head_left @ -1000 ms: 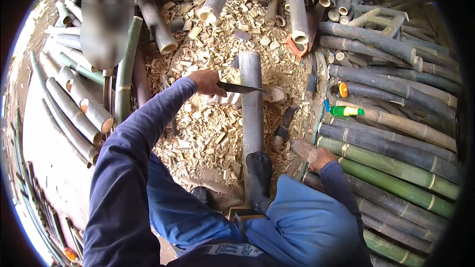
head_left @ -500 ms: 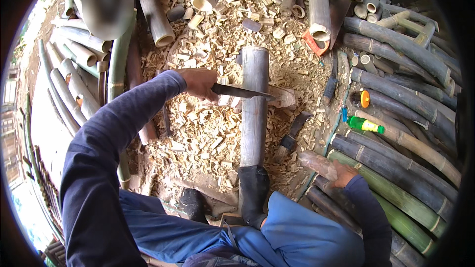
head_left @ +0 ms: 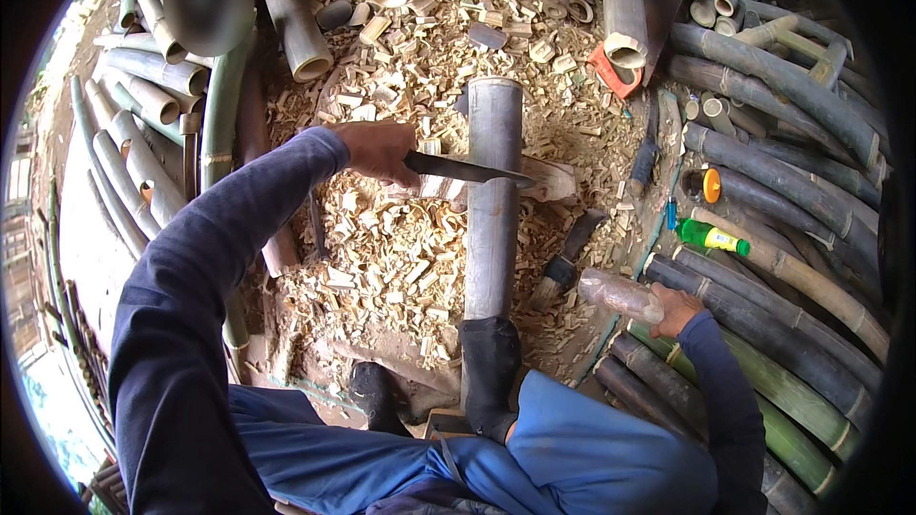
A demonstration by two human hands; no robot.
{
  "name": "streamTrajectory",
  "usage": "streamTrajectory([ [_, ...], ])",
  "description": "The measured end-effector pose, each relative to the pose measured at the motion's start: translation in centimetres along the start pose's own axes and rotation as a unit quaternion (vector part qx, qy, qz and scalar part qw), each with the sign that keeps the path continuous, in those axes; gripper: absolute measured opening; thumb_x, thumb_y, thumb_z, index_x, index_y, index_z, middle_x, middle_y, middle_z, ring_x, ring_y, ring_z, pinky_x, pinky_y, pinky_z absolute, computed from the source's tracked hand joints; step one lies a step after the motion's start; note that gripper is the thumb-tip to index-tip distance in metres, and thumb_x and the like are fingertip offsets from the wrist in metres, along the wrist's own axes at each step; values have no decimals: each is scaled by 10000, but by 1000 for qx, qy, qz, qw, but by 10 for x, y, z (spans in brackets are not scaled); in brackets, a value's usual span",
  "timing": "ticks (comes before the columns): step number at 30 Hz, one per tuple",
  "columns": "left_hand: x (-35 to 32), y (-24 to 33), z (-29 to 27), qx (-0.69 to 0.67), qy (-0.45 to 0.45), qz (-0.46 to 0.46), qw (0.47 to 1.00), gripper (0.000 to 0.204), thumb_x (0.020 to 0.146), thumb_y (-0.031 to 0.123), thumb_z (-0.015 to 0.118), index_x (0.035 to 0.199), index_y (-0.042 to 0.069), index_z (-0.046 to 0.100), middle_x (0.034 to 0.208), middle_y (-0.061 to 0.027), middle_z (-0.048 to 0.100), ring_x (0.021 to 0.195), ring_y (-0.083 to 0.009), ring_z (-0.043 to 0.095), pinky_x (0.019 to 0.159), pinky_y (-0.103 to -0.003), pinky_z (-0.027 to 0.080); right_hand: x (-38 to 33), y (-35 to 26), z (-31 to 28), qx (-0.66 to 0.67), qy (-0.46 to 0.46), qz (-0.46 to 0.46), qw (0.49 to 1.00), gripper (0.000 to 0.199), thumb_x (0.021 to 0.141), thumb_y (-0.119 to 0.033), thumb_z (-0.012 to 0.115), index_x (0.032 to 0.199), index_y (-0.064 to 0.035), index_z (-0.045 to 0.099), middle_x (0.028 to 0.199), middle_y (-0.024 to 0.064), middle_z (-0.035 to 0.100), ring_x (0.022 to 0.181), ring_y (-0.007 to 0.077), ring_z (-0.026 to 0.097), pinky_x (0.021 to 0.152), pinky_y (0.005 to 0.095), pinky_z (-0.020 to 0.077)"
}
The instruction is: The person sits on the ground and uses a chisel and a wooden mallet to carve a hole into a piece of bamboo. They repeatedly strike the chisel to remove material and occasionally use a knife to refine the opening.
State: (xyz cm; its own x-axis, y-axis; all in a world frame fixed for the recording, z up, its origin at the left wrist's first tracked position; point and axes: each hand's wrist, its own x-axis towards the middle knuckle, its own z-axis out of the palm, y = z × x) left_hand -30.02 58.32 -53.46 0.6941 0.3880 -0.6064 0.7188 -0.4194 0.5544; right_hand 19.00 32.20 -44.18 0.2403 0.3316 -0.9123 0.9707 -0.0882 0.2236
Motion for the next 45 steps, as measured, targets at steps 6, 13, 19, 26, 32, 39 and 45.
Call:
streamTrajectory([
  [6,2,2,-6,5,-33,-6,999,359,898,363,784,856,10,727,773,-92,679,698,-226,648,638,-413,522,-12,-15,-2,51,6,5,999,981,606,-395,923,1398,-15,486,1285,261,644,1226,420,607,1031,462,485],
  [13,-3,32,-56,180,37,51,982,301,829,353,816,880,62,757,772,-107,724,741,-303,722,711,-449,582,-23,32,4,234,11,-114,966,1001,652,-359,917,1440,29,436,1179,213,659,1105,336,654,942,399,535],
  [19,-8,74,-56,394,155,12,906,233,989,232,661,794,105,667,685,-26,627,615,-129,597,516,-346,510,-54,-36,-17,637,55,-128,758,733,784,-257,804,1405,-30,488,1069,136,650,872,224,679,683,362,582],
  [26,-67,80,41,93,442,1,892,283,852,265,781,909,74,580,764,-65,588,625,-232,574,555,-409,476,-58,-90,2,728,100,-67,675,656,824,-248,771,1368,-45,466,916,104,642,679,216,655,556,371,559],
  [32,-106,80,125,65,312,-36,947,363,840,311,790,1025,93,566,778,-93,638,642,-276,663,585,-436,519,-52,-104,29,774,99,-172,602,575,826,-219,752,1312,-31,509,932,93,645,760,200,660,636,381,571],
  [39,-107,79,142,41,299,-77,950,344,901,371,733,985,89,556,803,-129,676,714,-348,705,635,-486,530,-49,-99,32,687,126,-157,698,519,830,-255,791,1225,-24,547,873,78,641,685,174,654,577,332,560],
  [45,-102,75,134,65,292,-74,951,299,889,331,744,975,95,581,792,-141,686,705,-350,704,631,-482,537,-46,-91,30,701,89,-153,690,577,829,-216,813,1286,-21,520,882,70,635,676,159,642,558,318,558],
])
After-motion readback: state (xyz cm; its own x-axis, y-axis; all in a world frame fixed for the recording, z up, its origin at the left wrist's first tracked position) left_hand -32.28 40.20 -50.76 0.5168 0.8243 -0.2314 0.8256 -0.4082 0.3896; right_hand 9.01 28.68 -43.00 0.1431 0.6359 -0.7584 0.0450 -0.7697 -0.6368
